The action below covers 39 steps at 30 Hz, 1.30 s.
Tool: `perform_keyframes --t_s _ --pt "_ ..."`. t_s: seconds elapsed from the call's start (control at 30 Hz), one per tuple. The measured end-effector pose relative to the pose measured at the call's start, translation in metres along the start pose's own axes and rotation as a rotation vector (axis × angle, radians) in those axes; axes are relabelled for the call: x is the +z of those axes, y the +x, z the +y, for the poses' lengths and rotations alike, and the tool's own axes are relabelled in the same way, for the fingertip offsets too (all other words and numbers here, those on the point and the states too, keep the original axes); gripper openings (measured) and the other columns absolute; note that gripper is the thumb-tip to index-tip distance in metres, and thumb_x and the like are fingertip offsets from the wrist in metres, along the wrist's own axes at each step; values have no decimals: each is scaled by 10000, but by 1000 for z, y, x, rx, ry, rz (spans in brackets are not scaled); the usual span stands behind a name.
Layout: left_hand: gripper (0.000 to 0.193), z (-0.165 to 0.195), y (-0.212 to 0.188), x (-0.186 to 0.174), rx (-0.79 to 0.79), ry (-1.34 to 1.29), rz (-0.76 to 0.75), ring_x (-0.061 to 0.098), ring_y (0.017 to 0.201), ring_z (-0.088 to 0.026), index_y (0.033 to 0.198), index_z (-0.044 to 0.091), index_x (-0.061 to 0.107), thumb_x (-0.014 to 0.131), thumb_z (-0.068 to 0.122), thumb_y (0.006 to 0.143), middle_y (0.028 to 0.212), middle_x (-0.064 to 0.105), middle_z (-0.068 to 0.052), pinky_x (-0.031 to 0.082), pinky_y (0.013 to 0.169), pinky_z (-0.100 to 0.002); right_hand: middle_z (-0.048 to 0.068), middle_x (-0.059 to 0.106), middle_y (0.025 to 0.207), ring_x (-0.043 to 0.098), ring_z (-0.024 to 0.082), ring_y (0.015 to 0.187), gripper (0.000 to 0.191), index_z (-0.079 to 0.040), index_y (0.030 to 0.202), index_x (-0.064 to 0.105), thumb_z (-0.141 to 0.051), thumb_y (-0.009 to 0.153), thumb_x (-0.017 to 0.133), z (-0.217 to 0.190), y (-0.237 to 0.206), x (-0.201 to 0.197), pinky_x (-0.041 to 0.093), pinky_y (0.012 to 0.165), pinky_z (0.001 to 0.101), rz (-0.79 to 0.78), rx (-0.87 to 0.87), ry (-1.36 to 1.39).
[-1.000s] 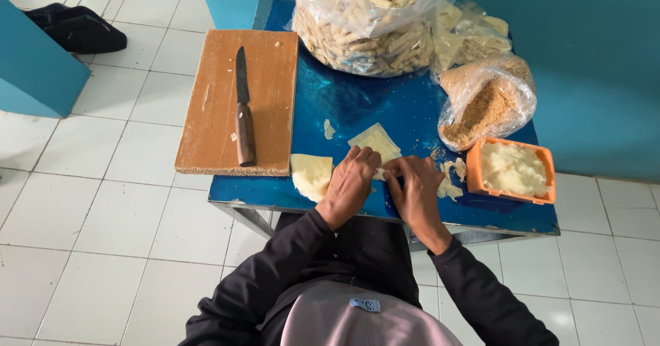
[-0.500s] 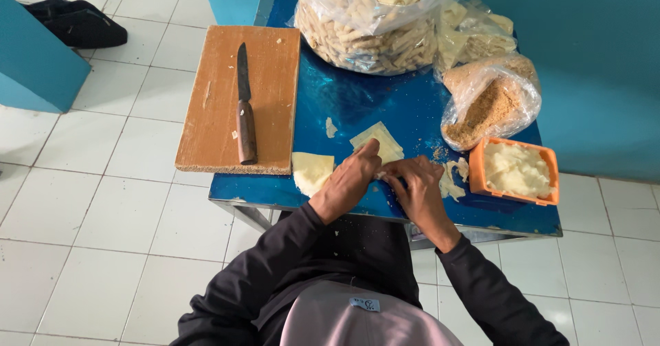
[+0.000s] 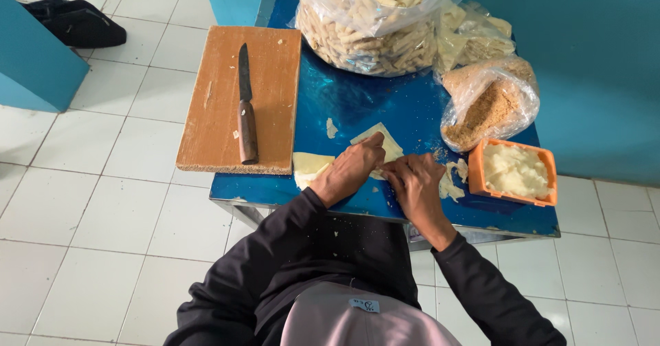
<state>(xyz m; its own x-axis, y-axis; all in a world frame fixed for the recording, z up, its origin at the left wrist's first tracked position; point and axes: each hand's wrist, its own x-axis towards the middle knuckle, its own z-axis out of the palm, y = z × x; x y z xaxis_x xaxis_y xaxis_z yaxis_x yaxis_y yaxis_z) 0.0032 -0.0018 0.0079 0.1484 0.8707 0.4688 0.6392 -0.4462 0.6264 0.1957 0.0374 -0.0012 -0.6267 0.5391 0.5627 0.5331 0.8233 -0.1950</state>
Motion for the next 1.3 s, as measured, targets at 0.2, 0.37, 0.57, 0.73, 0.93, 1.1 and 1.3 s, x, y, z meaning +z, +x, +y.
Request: perform_keyframes --t_s 0.2,0.37,0.57,0.73,0.93,1.1,1.3 --pt "75 0 -2 -4 -19 3 -38 627 914 -421 914 -47 555 575 -97 862 1038 565 -170 514 738 -471 13 664 898 525 235 912 167 -109 945 736 -267 916 781 -1 -2 2 307 816 443 26 -63 -77" --pt "98 1 -4 -2 22 -41 -3 616 972 -410 908 -43 551 563 -112 839 1062 539 -182 512 784 -460 25 658 901 524 242 914 134 -110 939 739 -239 928 771 -3 2 1 327 798 437 -22 29 -51" --pt "77 -6 0 4 49 65 -3 576 1018 -362 810 -31 550 582 -99 826 1027 530 -163 505 876 -422 2 645 919 506 237 923 181 -93 985 717 -261 928 754 -8 4 -3 351 818 431 -24 71 2" --pt "53 -4 3 3 56 78 52 559 1051 -352 824 -19 592 603 -71 820 1067 537 -164 505 887 -408 16 628 929 507 245 936 196 -107 955 707 -295 933 758 -8 4 -2 325 799 439 8 -16 -108" --pt "114 3 1 -2 19 51 55 556 1039 -361 900 -31 602 639 -44 793 1077 527 -163 492 862 -424 20 617 912 497 249 911 166 -134 932 717 -296 948 752 -5 7 2 291 776 450 11 17 -154" --pt "77 1 7 2 18 146 69 540 1026 -346 841 -10 603 634 -77 820 1097 535 -151 500 845 -414 3 640 995 495 227 968 198 -99 1042 706 -287 986 732 -4 4 0 289 855 430 16 13 -88" --pt "163 0 7 8 -3 167 129 535 1011 -348 911 -28 615 602 -111 771 1085 537 -146 506 825 -423 -48 670 1002 513 190 954 114 -166 1025 750 -271 984 747 -1 8 -2 248 833 442 29 -6 -205"
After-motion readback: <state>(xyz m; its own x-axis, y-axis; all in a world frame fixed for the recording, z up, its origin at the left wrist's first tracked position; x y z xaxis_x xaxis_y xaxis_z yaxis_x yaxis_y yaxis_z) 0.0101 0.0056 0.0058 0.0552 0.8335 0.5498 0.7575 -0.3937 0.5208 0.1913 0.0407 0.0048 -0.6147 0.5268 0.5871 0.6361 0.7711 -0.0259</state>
